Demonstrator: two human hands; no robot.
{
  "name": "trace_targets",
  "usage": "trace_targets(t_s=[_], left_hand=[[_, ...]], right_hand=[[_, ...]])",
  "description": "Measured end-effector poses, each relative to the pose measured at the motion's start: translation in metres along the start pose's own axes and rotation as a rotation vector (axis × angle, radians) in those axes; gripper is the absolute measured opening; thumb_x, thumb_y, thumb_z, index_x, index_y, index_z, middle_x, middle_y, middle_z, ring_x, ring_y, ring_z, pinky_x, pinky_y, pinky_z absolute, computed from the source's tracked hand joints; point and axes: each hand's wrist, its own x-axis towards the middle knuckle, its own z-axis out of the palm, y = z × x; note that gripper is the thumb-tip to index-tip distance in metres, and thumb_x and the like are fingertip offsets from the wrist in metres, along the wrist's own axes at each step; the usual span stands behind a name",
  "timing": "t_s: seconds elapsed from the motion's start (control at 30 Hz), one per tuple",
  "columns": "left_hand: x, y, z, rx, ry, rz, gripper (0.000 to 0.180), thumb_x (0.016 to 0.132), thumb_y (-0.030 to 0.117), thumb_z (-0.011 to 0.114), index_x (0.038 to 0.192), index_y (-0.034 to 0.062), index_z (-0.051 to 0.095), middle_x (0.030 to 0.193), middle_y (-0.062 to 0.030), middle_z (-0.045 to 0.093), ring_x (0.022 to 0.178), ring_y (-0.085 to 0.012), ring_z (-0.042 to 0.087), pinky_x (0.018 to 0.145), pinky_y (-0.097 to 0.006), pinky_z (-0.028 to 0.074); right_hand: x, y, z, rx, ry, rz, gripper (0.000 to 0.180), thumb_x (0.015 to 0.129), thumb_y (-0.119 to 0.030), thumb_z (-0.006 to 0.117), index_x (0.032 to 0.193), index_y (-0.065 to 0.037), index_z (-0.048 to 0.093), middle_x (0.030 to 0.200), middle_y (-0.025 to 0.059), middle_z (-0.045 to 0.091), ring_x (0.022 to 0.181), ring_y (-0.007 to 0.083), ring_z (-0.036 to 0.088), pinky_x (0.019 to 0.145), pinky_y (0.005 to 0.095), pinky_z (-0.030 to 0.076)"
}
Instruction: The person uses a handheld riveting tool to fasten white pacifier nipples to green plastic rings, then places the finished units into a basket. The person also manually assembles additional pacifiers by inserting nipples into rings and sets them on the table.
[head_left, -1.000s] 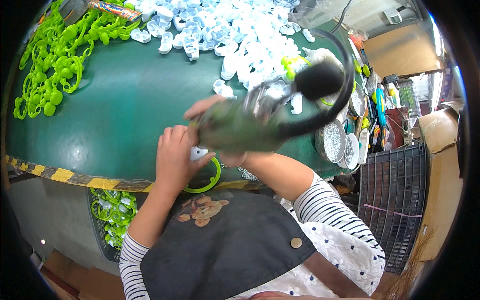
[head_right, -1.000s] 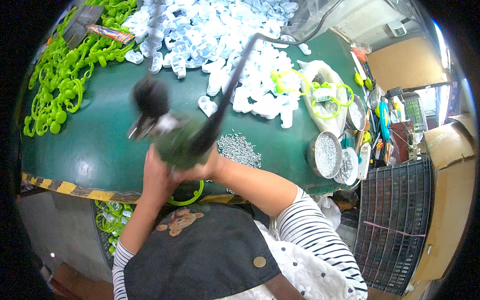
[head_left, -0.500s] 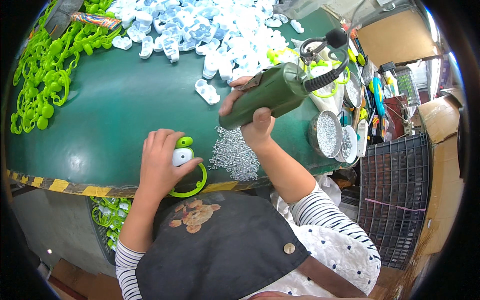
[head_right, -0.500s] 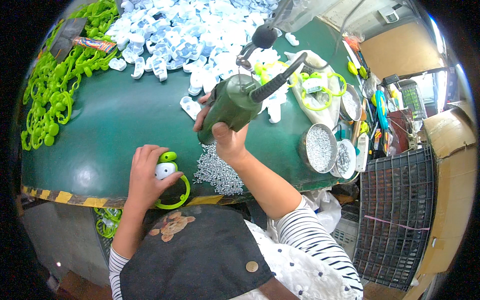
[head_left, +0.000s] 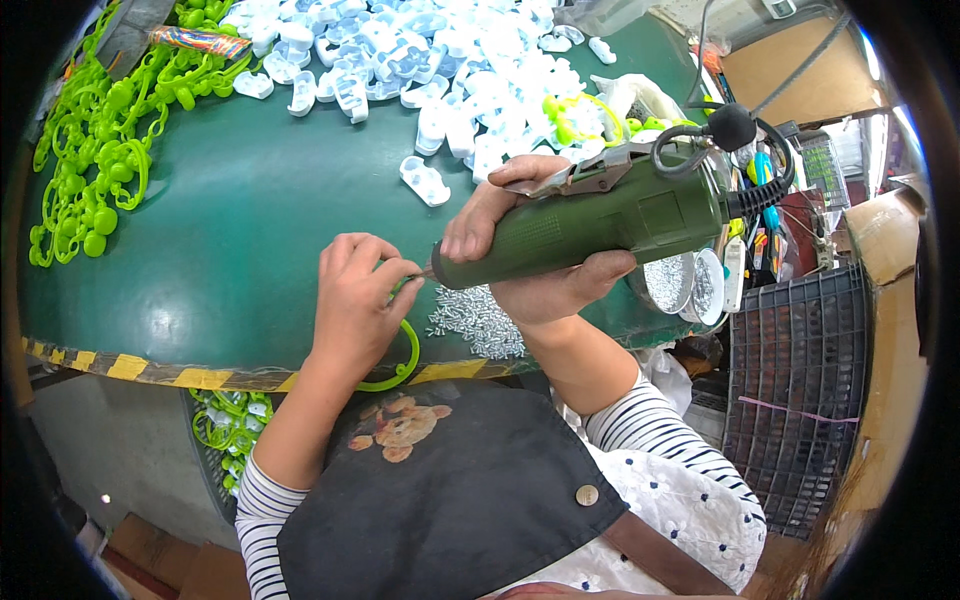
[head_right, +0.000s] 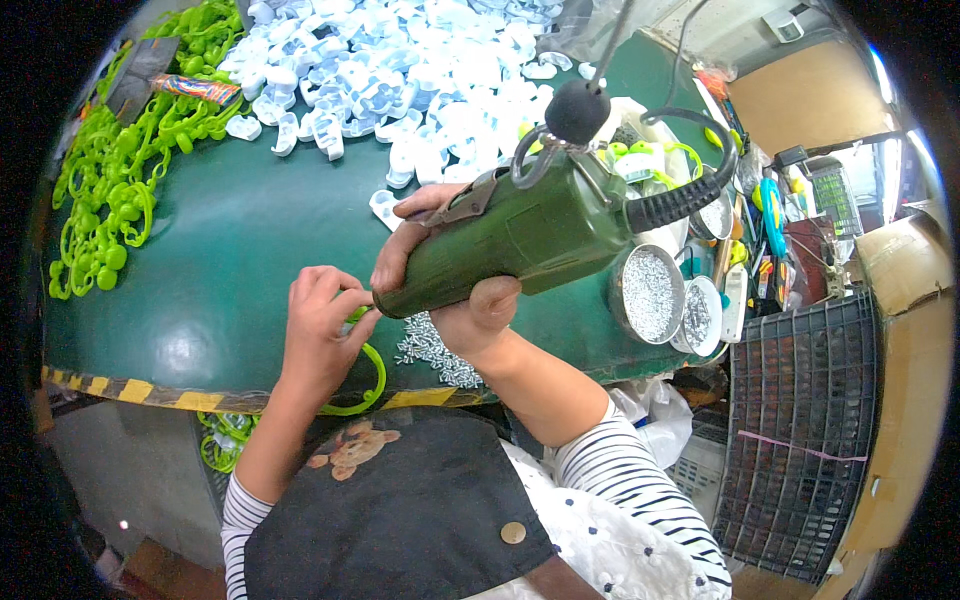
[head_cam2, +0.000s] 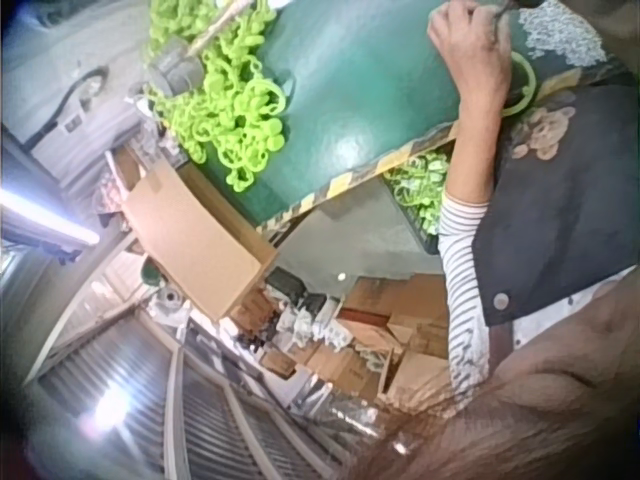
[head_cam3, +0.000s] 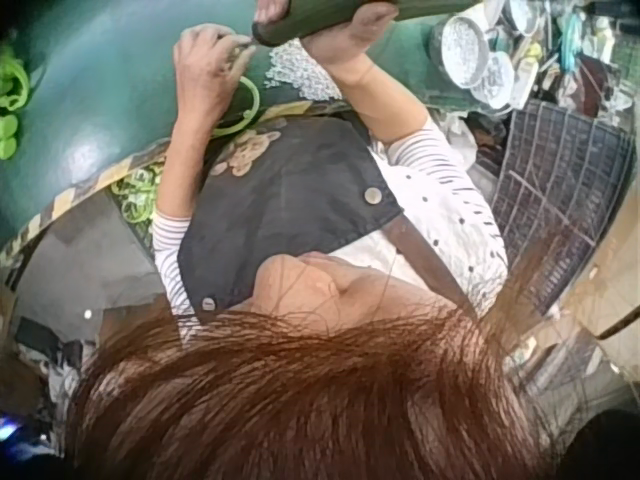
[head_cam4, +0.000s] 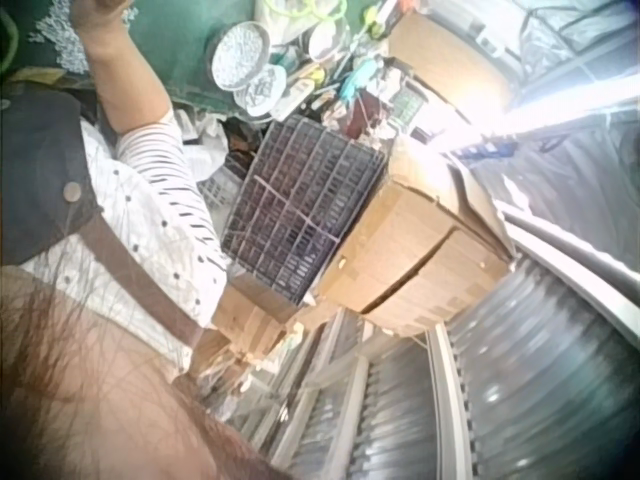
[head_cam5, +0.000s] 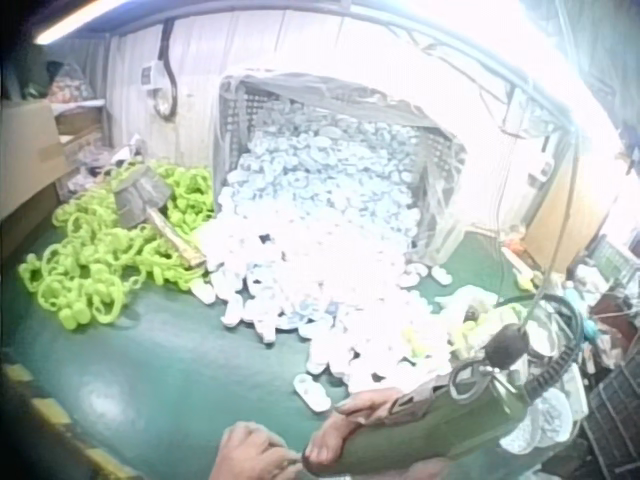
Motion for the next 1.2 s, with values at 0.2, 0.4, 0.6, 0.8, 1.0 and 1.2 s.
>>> trace_targets(t_s=[0.2, 0.4, 0.6, 0.8, 1.0, 1.2], left_hand=[[-0.004, 0.000, -0.008, 0.022, 0.067, -0.018, 0.017, 0.068, 0.008, 0.080, 0.080, 0.0106, 0.068, 0.089, -0.0023, 0.060, 0.100, -0.0276, 0.055, 0.088, -0.043, 0.041], [-0.014, -0.004, -0.029, 0.049, 0.100, -0.024, 0.018, 0.067, 0.007, 0.080, 0.079, 0.0102, 0.067, 0.088, -0.0020, 0.060, 0.098, -0.0272, 0.055, 0.087, -0.042, 0.041], [-0.024, -0.009, -0.042, 0.079, 0.141, -0.045, 0.018, 0.067, 0.007, 0.080, 0.079, 0.0093, 0.067, 0.089, -0.0019, 0.060, 0.098, -0.0272, 0.054, 0.087, -0.042, 0.040], [-0.035, -0.024, -0.047, 0.050, 0.173, -0.034, 0.022, 0.067, 0.007, 0.080, 0.086, 0.0095, 0.070, 0.092, -0.0033, 0.060, 0.098, -0.0275, 0.054, 0.085, -0.041, 0.043], [-0.038, -0.042, -0.043, -0.054, 0.104, -0.146, 0.034, 0.068, 0.010, 0.080, 0.100, 0.0053, 0.071, 0.097, -0.0082, 0.060, 0.098, -0.0301, 0.053, 0.086, -0.040, 0.045], [-0.035, -0.050, -0.041, -0.042, 0.033, -0.176, 0.030, 0.068, 0.008, 0.079, 0.096, 0.0038, 0.069, 0.100, -0.0092, 0.060, 0.096, -0.0308, 0.053, 0.087, -0.040, 0.046]], right_hand=[[0.002, 0.000, 0.010, -0.014, -0.007, -0.005, 0.108, 0.073, -0.092, 0.041, 0.118, 0.006, 0.046, 0.072, 0.0137, 0.058, 0.062, 0.0227, 0.059, 0.063, 0.0380, 0.053], [0.006, 0.005, 0.032, -0.001, -0.106, 0.007, 0.109, 0.072, -0.093, 0.040, 0.118, 0.006, 0.044, 0.071, 0.0136, 0.059, 0.063, 0.0231, 0.061, 0.063, 0.0375, 0.054], [0.006, 0.008, 0.051, -0.048, -0.161, 0.040, 0.109, 0.071, -0.093, 0.040, 0.118, 0.006, 0.042, 0.072, 0.0138, 0.060, 0.064, 0.0234, 0.061, 0.065, 0.0368, 0.054], [0.009, 0.005, 0.065, -0.135, -0.242, 0.085, 0.108, 0.070, -0.091, 0.045, 0.117, 0.006, 0.043, 0.073, 0.0129, 0.061, 0.065, 0.0223, 0.062, 0.065, 0.0336, 0.054], [0.011, 0.015, 0.071, -0.190, -0.251, 0.040, 0.104, 0.070, -0.088, 0.050, 0.115, 0.005, 0.044, 0.075, 0.0110, 0.063, 0.067, 0.0189, 0.063, 0.063, 0.0284, 0.053], [0.012, 0.031, 0.065, -0.213, -0.379, 0.026, 0.084, 0.079, -0.071, 0.063, 0.117, 0.003, 0.045, 0.080, 0.0083, 0.065, 0.073, 0.0143, 0.063, 0.065, 0.0261, 0.050]])
